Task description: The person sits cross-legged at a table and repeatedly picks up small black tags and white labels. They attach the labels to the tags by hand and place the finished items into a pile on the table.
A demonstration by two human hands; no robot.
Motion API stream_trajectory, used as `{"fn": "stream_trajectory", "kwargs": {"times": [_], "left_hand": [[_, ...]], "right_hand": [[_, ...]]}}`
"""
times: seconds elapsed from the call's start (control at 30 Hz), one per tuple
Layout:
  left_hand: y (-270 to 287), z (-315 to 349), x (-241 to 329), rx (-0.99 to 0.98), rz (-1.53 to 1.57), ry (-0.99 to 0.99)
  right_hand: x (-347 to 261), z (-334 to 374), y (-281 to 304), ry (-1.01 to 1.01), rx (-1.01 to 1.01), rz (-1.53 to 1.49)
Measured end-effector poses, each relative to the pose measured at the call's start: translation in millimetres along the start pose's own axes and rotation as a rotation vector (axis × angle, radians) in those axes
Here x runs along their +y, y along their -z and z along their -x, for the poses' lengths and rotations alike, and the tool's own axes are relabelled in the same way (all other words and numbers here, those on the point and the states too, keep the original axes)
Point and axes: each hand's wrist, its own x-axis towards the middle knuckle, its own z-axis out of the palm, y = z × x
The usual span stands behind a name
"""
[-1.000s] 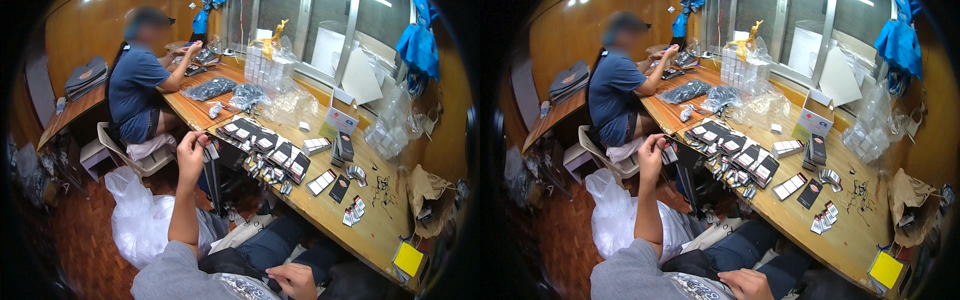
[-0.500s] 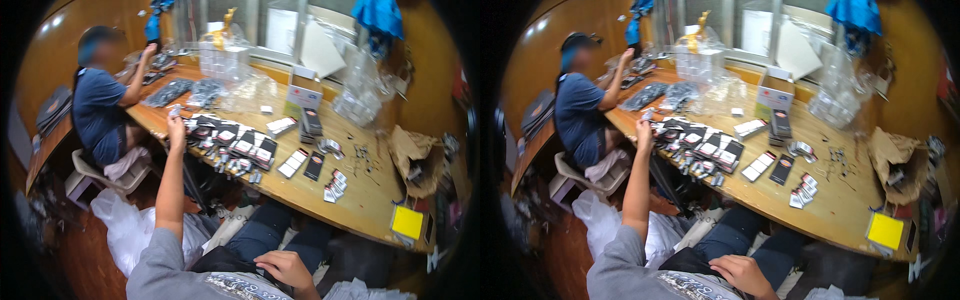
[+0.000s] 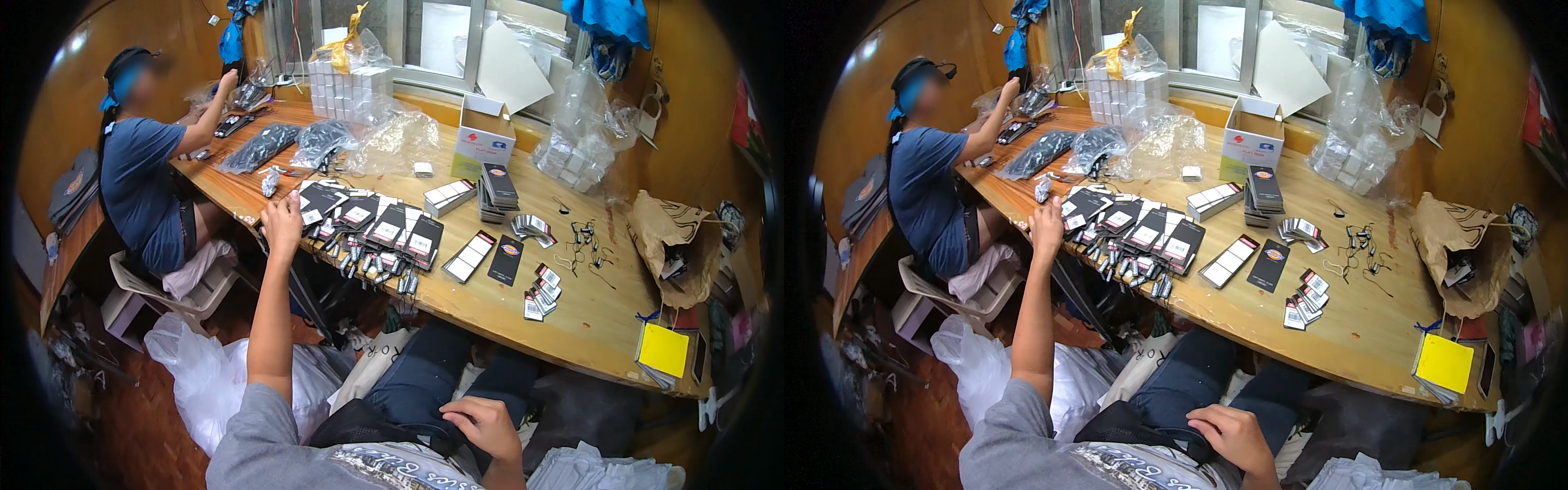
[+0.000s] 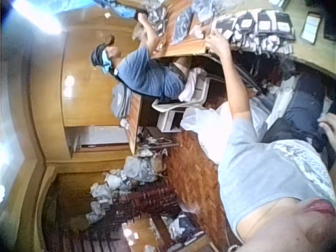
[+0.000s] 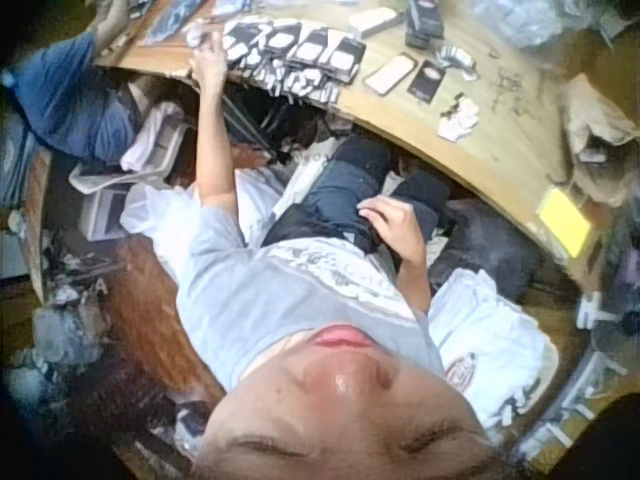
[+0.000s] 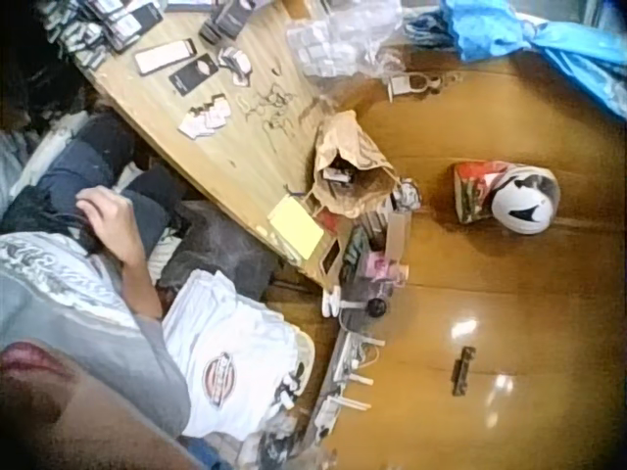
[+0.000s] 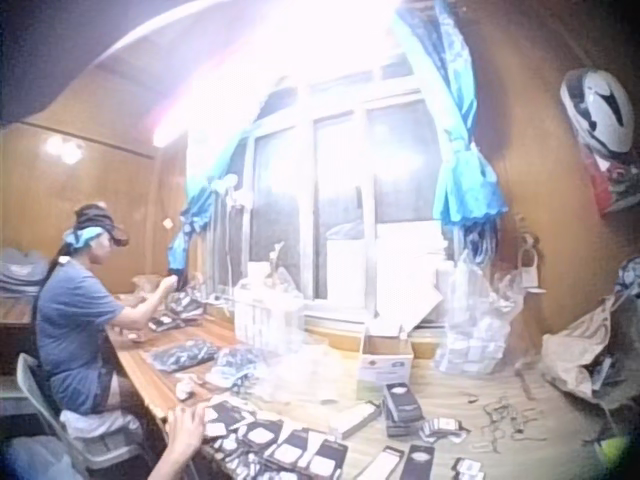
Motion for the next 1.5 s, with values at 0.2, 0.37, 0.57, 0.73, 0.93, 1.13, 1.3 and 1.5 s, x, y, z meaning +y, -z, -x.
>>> {"fn": "stream_trajectory", "kwargs": {"times": [0.2, 0.37, 0.57, 0.73, 0.93, 1.13, 1.3, 1.5], "left_hand": [[13.3, 19.1, -18.6, -0.074, 0.107, -0.290], [56.9, 34.6, -29.1, -0.330, -0.004, -0.464], [58.8, 57.8, 32.3, -0.069, 0.268, -0.644], [0.5, 88.1, 139.1, -0.559, 0.494, -0.685], [-74.8, 114.2, 209.1, -0.710, 0.085, -0.787], [-93.9, 115.4, 224.4, -0.816, -0.129, -0.820], [-82.3, 108.2, 218.9, -0.847, 0.068, -0.744], [-73.3, 99.8, 215.2, -0.931, 0.355, -0.610]], "right_hand": [[3.4, 0.8, 9.0, -0.040, 0.029, 0.055], [15.3, 1.9, 50.4, -0.135, 0.225, 0.208], [44.7, -66.4, 88.3, -0.187, 0.400, 0.380], [67.8, -166.4, 111.4, -0.245, 0.185, 0.566], [73.6, -200.7, 112.0, -0.505, -0.246, 0.845], [75.0, -191.1, 109.7, -0.535, -0.218, 0.765], [88.1, -190.2, 113.0, -0.497, -0.012, 0.670], [104.0, -188.1, 129.0, -0.412, 0.151, 0.141]]}}
